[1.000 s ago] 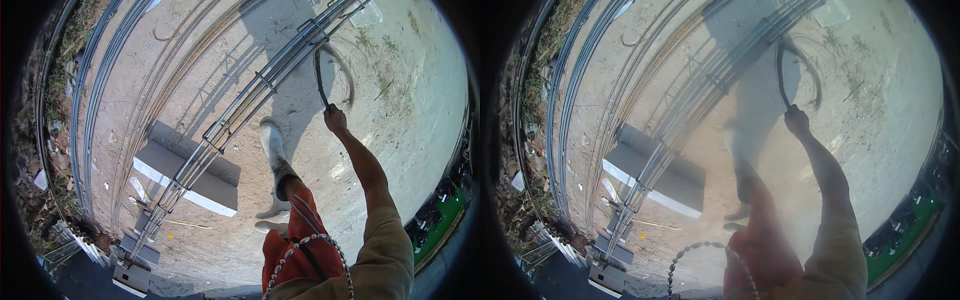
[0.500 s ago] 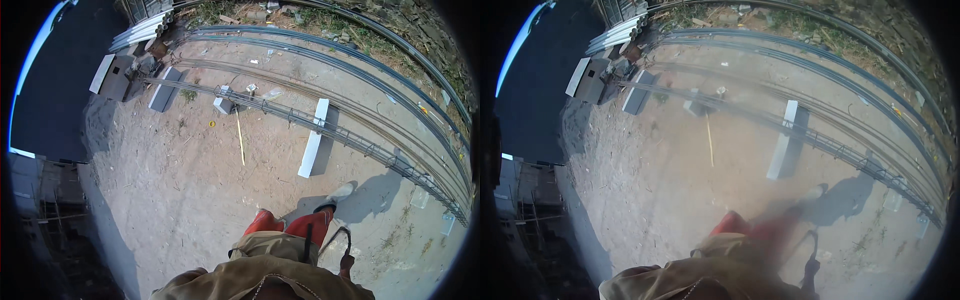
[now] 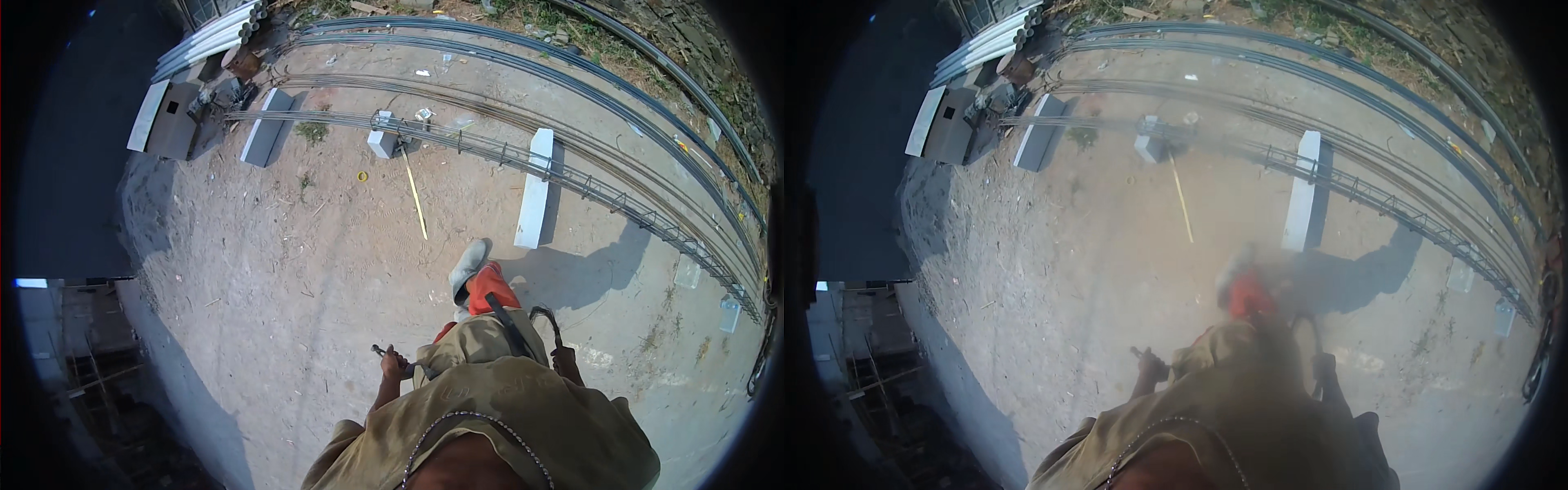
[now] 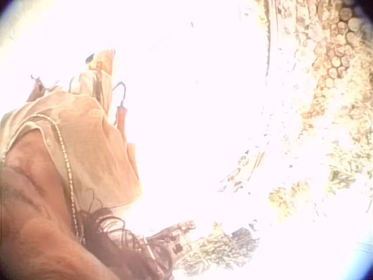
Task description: The person picks up pre-cut lengths of wire and uses pliers to twist them around the intersections of a steel rebar frame, securing the structure.
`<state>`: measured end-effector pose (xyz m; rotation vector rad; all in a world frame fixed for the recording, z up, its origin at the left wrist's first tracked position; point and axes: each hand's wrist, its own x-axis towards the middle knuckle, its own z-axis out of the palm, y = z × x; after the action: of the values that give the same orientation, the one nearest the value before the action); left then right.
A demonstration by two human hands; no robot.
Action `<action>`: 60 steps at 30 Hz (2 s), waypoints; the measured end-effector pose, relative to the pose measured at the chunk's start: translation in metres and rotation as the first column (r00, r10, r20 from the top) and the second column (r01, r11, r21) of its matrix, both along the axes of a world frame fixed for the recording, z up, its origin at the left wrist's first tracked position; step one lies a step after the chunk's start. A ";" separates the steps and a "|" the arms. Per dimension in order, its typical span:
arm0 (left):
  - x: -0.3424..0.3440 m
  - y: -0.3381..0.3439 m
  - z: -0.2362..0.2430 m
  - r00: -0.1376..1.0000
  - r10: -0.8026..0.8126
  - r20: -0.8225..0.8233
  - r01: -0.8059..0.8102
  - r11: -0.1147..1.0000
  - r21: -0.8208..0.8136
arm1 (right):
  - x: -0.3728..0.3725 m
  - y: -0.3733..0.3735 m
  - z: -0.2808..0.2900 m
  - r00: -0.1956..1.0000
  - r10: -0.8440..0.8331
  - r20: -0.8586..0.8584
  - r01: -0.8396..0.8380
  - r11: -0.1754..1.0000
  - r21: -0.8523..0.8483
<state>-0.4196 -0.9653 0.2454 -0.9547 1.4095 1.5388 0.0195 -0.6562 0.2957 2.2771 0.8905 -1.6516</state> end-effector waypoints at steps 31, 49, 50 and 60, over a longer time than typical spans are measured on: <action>-0.500 0.468 0.227 0.822 -0.407 -0.398 0.568 0.637 0.521 | -0.604 0.213 0.176 0.316 0.912 0.260 -0.608 -0.016 0.794; -0.496 0.484 0.334 0.101 -0.479 -0.872 0.995 0.047 0.089 | -0.722 0.168 0.280 0.687 0.600 -0.409 0.187 0.398 0.898; -0.484 0.473 0.343 0.160 -0.481 -0.862 0.987 0.086 0.135 | -0.720 0.154 0.281 0.698 0.536 -0.475 0.198 0.493 0.847; -0.424 0.388 0.342 0.256 -0.431 -0.866 0.962 0.197 0.186 | -0.697 0.082 0.284 0.773 0.513 -0.373 0.287 0.242 0.927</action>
<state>-0.8433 -0.5776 0.5870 0.9211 1.1501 1.3364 -0.6773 -0.5739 0.5793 1.8484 2.9714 -2.1106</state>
